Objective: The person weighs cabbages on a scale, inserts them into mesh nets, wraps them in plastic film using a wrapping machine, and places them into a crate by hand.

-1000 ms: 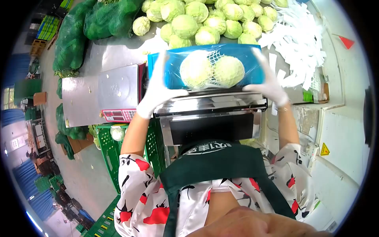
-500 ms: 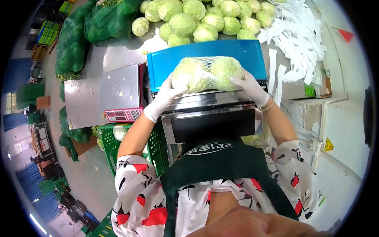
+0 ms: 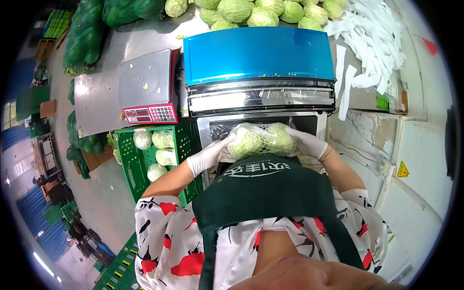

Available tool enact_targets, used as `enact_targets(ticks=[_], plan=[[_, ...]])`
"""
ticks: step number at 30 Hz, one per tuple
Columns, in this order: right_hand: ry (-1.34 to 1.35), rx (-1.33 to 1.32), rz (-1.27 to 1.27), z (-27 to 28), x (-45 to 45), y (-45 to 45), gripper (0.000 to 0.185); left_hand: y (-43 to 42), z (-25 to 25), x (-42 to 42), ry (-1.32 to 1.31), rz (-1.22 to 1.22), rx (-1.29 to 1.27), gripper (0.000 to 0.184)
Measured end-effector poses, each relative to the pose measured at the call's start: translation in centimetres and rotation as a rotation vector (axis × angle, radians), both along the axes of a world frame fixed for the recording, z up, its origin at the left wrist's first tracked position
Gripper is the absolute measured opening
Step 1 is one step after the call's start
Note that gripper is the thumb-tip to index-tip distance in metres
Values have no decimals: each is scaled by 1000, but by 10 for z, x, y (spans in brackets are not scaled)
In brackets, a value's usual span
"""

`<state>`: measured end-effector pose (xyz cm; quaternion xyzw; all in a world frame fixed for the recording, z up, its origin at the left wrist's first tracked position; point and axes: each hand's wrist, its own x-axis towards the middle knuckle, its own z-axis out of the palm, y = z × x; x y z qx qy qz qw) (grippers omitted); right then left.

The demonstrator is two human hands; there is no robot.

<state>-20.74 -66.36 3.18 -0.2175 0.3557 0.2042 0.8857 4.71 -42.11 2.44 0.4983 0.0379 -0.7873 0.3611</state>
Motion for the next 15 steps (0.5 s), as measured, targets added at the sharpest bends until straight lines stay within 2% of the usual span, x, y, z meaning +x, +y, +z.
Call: enact_targets(ticks=[3,4,6,7,8,9,10,11,13,14,15], plan=[[7,75,-138,33,-10,-1,52,15,4,-3,29,124,1,68],[-4,-135,-53,25,-22,5,47,21,5,-11,1,232,-34,63],[-26,-555,121,-5,-52,24,37,39,14,-32,-465,153,-231,52],[-13,-947,145,-7,-58,34,31,45,17,-37,-697,107,-327,47],[2,-1338,164,-7,-60,46,26,50,11,-32,-1337,-321,-430,40],[18,-1731,183,-9,-62,54,23,55,6,-32,-1357,-224,-456,38],[-247,-2143,99,-19,-63,48,27,53,8,-31,-1377,-124,-482,37],[-71,-1801,-60,-14,-56,46,27,46,13,-29,-1396,-21,-510,36],[245,-1071,-308,4,-46,51,27,22,36,-30,-1031,361,-233,31],[207,-984,-449,13,-38,45,29,18,33,-22,-959,435,-275,29],[226,-1013,-365,9,-41,43,28,17,30,-16,-887,509,-313,29]])
